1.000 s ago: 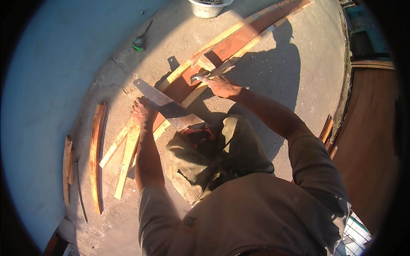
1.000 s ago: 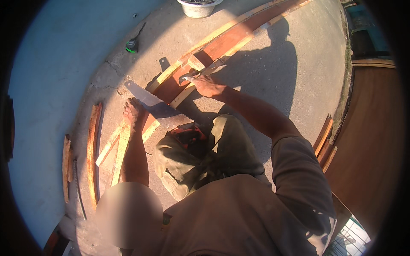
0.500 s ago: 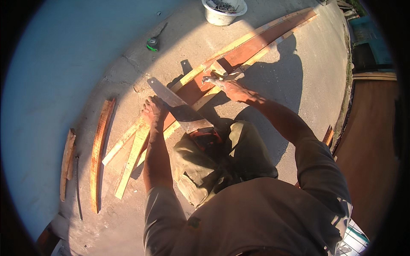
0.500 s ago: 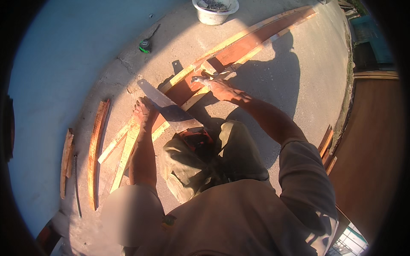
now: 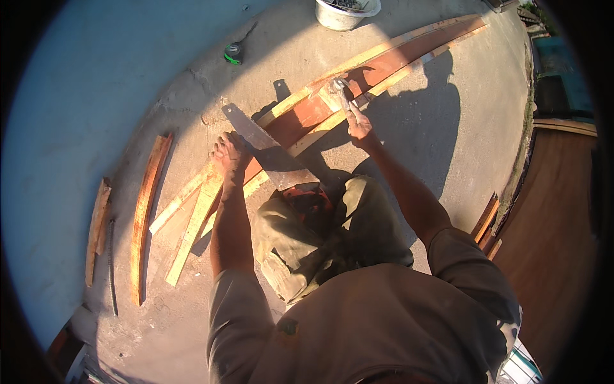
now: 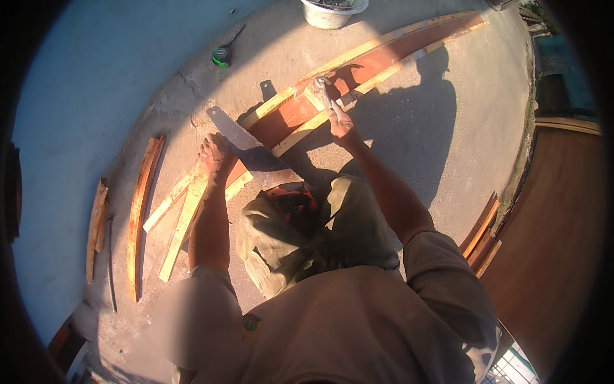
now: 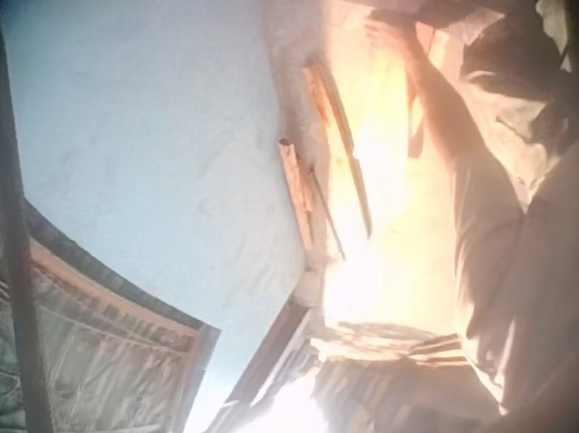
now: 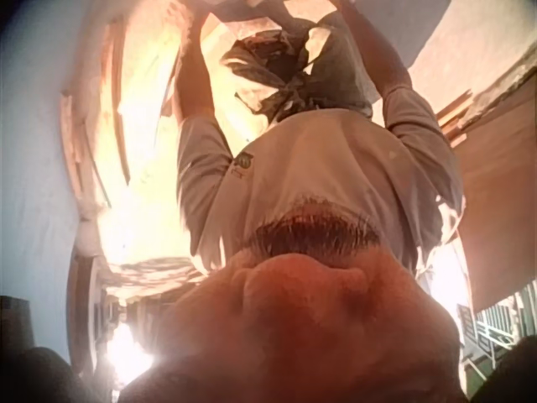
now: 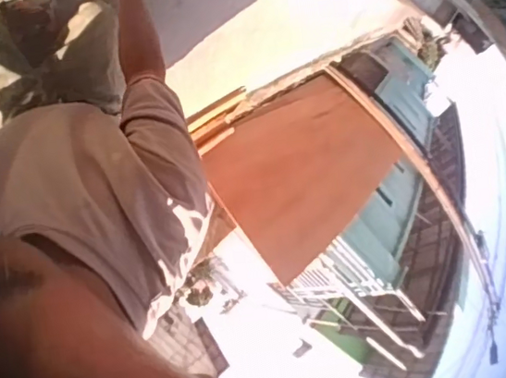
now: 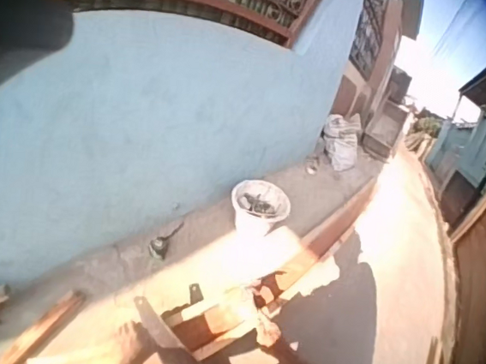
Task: The person kneels on a concrete floor and assembles a wooden frame using planks, a hammer, and a hand saw. They measure and cut wood pieces, then nail them together to form a rectangular structure.
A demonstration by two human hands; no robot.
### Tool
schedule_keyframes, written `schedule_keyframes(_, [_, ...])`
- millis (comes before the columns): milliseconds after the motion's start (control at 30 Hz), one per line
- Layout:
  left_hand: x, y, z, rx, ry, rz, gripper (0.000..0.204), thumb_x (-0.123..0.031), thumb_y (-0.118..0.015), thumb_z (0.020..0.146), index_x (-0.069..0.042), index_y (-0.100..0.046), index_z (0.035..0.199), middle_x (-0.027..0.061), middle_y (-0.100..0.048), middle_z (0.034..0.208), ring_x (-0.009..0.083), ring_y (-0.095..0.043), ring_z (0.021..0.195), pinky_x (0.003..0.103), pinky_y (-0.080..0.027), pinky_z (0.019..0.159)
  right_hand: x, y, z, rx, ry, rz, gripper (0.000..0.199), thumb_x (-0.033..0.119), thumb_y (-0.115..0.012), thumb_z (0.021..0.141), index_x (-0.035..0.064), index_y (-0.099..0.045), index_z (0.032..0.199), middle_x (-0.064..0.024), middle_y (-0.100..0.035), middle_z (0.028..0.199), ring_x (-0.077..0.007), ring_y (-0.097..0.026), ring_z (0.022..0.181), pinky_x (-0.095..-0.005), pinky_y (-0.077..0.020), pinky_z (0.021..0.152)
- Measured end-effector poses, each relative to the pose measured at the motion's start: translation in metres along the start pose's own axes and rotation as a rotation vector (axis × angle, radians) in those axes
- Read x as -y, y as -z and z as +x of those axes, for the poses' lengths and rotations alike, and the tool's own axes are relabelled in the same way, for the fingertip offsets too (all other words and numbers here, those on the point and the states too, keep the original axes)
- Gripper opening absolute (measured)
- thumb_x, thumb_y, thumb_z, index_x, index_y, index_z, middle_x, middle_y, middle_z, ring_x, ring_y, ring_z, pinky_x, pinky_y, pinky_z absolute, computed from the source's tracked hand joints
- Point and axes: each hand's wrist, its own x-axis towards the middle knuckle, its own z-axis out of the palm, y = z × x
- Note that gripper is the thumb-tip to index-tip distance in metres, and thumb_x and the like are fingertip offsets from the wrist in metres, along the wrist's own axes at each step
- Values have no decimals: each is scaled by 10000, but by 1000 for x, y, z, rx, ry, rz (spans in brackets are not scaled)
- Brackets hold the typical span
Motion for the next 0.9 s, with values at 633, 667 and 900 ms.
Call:
schedule_keyframes(633, [22,64,-18,187,1,-11,1025,-595,-679,700,-41,-248,1447,189,-357,1426,308,-292,1380,543,-180,1137,-40,62,-120,-228,199,-845,481,274,-616,881,67,-482,1294,-205,-580,1114,-366,-579,1063,-453,-486,825])
schedule_keyframes(667, [25,68,-20,186,7,36,1058,-588,-687,695,-48,-208,1469,185,-319,1458,301,-252,1404,565,-152,1142,-37,46,-125,5,305,-692,435,270,-619,880,60,-503,1243,-203,-590,1097,-370,-582,1046,-457,-484,827])
schedule_keyframes(900, [65,56,-64,99,74,47,855,-378,-725,748,-85,-311,1436,148,-368,1435,318,-303,1370,625,-178,1105,-46,-116,-215,270,619,-816,252,167,-517,840,44,-606,1040,-132,-634,968,-286,-546,1086,-405,-490,785])
